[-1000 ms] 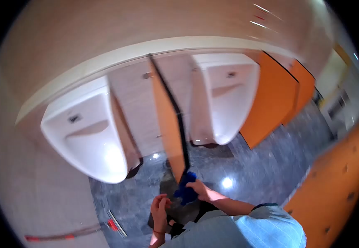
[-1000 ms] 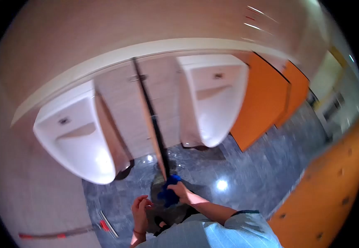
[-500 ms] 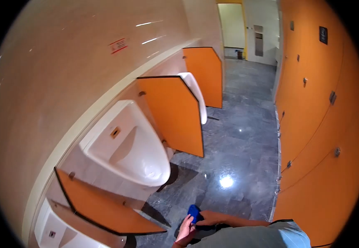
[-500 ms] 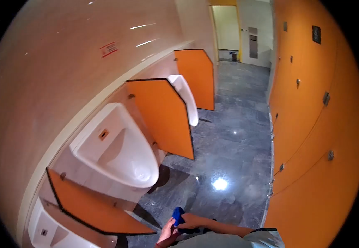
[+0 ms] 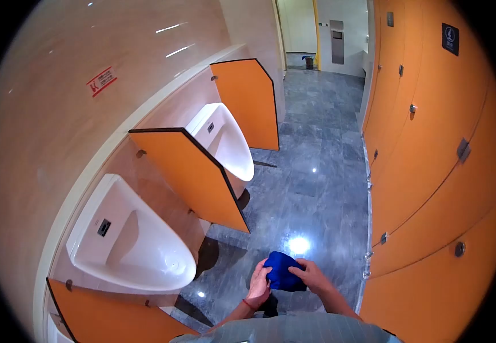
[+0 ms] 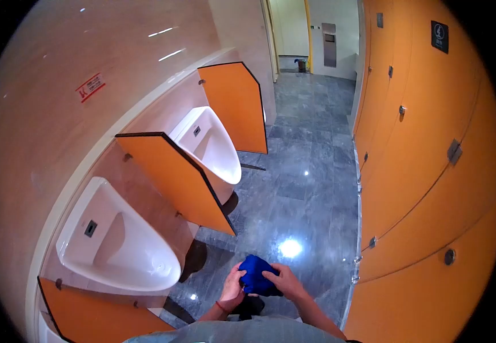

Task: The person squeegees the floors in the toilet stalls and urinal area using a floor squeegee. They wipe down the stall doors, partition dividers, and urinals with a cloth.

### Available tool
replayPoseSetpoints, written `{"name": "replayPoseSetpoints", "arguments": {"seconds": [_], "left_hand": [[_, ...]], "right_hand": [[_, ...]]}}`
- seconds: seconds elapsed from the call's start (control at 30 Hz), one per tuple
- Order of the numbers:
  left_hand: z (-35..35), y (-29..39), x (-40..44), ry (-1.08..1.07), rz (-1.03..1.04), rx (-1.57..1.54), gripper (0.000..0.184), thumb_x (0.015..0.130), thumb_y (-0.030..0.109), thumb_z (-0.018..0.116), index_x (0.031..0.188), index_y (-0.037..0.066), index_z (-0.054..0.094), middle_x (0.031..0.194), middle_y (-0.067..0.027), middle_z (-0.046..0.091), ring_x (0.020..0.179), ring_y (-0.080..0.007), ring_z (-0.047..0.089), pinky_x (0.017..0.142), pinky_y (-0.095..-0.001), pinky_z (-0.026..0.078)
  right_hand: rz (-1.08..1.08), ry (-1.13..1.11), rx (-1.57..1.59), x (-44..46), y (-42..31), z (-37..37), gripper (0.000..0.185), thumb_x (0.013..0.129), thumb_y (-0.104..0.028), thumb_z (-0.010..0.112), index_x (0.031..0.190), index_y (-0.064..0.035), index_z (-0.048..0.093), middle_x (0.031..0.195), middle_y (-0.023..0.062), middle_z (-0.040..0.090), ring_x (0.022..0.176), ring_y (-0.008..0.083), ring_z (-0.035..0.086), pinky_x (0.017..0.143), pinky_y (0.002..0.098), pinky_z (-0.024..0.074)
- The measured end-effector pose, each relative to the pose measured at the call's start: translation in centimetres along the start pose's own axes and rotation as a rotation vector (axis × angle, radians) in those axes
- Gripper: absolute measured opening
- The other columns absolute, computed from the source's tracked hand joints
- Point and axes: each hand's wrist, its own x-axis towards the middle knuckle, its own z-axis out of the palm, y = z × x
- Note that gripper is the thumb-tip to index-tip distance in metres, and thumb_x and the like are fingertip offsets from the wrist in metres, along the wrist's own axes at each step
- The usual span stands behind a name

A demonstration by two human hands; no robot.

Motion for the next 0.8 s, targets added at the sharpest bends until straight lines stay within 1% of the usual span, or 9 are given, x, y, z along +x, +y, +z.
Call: {"name": "replayPoseSetpoints", "arguments": {"seconds": [0.07,0.2,0.3,0.37,0.43,0.47,0.57,0.7,0.8], "left_hand": [[0.7,0.3,3.6,-0.062,-0.188,-0.055,0.042,0.088,0.031,0.054,0.124,0.009,0.047,0.112,-0.0069,0.055,0.101,-0.0179,0.054,0.084,-0.0358,0.047],[2.5,1.5,9.2,-0.306,-0.505,-0.078,0.051,0.086,0.046,0.056,0.126,0.016,0.045,0.115,-0.0058,0.053,0.103,-0.0222,0.055,0.084,-0.0508,0.048],[3.7,3.1,15.6,-0.260,-0.598,-0.148,0.044,0.090,0.039,0.053,0.125,0.012,0.046,0.114,-0.0084,0.056,0.102,-0.0236,0.057,0.085,-0.0494,0.049],[5.1,5.0,19.4,-0.286,-0.582,-0.178,0.041,0.089,0.031,0.055,0.124,0.010,0.047,0.112,-0.0093,0.056,0.099,-0.0232,0.058,0.084,-0.0440,0.050],[6.4,6.1,22.9,-0.218,-0.315,-0.061,0.036,0.087,0.020,0.057,0.120,0.008,0.048,0.109,-0.0095,0.057,0.098,-0.0226,0.058,0.083,-0.0388,0.050],[6.6,6.1,25.1,-0.191,-0.333,-0.139,0.036,0.083,0.011,0.057,0.118,0.008,0.049,0.107,-0.0079,0.058,0.097,-0.0218,0.059,0.083,-0.0361,0.050],[7.9,8.6,29.1,-0.077,-0.448,-0.195,0.038,0.078,0.009,0.060,0.115,0.008,0.051,0.105,-0.0092,0.058,0.095,-0.0230,0.059,0.082,-0.0403,0.050],[8.3,11.9,36.2,0.059,-0.415,-0.255,0.040,0.074,0.006,0.059,0.113,0.008,0.051,0.103,-0.0101,0.059,0.094,-0.0246,0.060,0.081,-0.0417,0.050],[9.0,17.9,41.7,0.240,0.131,-0.250,0.048,0.068,0.000,0.056,0.115,0.005,0.048,0.102,-0.0072,0.056,0.093,-0.0211,0.056,0.078,-0.0358,0.049]], "right_hand": [[-0.079,0.055,0.016,2.8,-0.6,-1.0,0.039,0.083,-0.027,0.064,0.107,0.0040,0.059,0.093,0.0075,0.062,0.080,0.0145,0.057,0.074,0.0274,0.0468],[-0.167,0.133,-0.256,9.0,-2.4,-3.1,0.033,0.083,-0.025,0.063,0.105,0.0009,0.060,0.089,0.0064,0.062,0.080,0.0149,0.057,0.074,0.0275,0.0467],[-0.140,0.129,-0.382,14.2,-4.5,-5.1,0.032,0.083,-0.023,0.064,0.106,-0.0010,0.060,0.093,0.0067,0.061,0.084,0.0151,0.057,0.076,0.0279,0.0462],[-0.134,0.131,-0.380,17.4,-5.6,-6.9,0.033,0.082,-0.023,0.064,0.107,-0.0018,0.060,0.096,0.0070,0.060,0.087,0.0150,0.056,0.078,0.0284,0.0457],[-0.286,0.210,-0.368,20.2,-6.5,-8.3,0.034,0.082,-0.021,0.065,0.110,-0.0026,0.060,0.104,0.0069,0.057,0.093,0.0141,0.053,0.079,0.0287,0.0441],[-0.237,0.208,-0.237,20.9,-8.1,-8.5,0.035,0.081,-0.017,0.065,0.113,-0.0035,0.059,0.108,0.0064,0.055,0.097,0.0139,0.051,0.082,0.0294,0.0430],[-0.065,0.242,0.029,22.9,-11.6,-9.7,0.035,0.083,-0.012,0.062,0.116,-0.0025,0.057,0.108,0.0097,0.057,0.085,0.0120,0.058,0.073,0.0235,0.0468],[-0.019,0.303,0.084,28.4,-11.1,-14.1,0.033,0.085,-0.010,0.058,0.115,0.0004,0.056,0.107,0.0115,0.058,0.080,0.0144,0.063,0.066,0.0230,0.0496],[-0.009,0.372,0.076,33.1,-11.6,-18.7,0.025,0.086,-0.008,0.052,0.109,0.0037,0.056,0.100,0.0116,0.059,0.079,0.0204,0.065,0.063,0.0282,0.0524]]}}
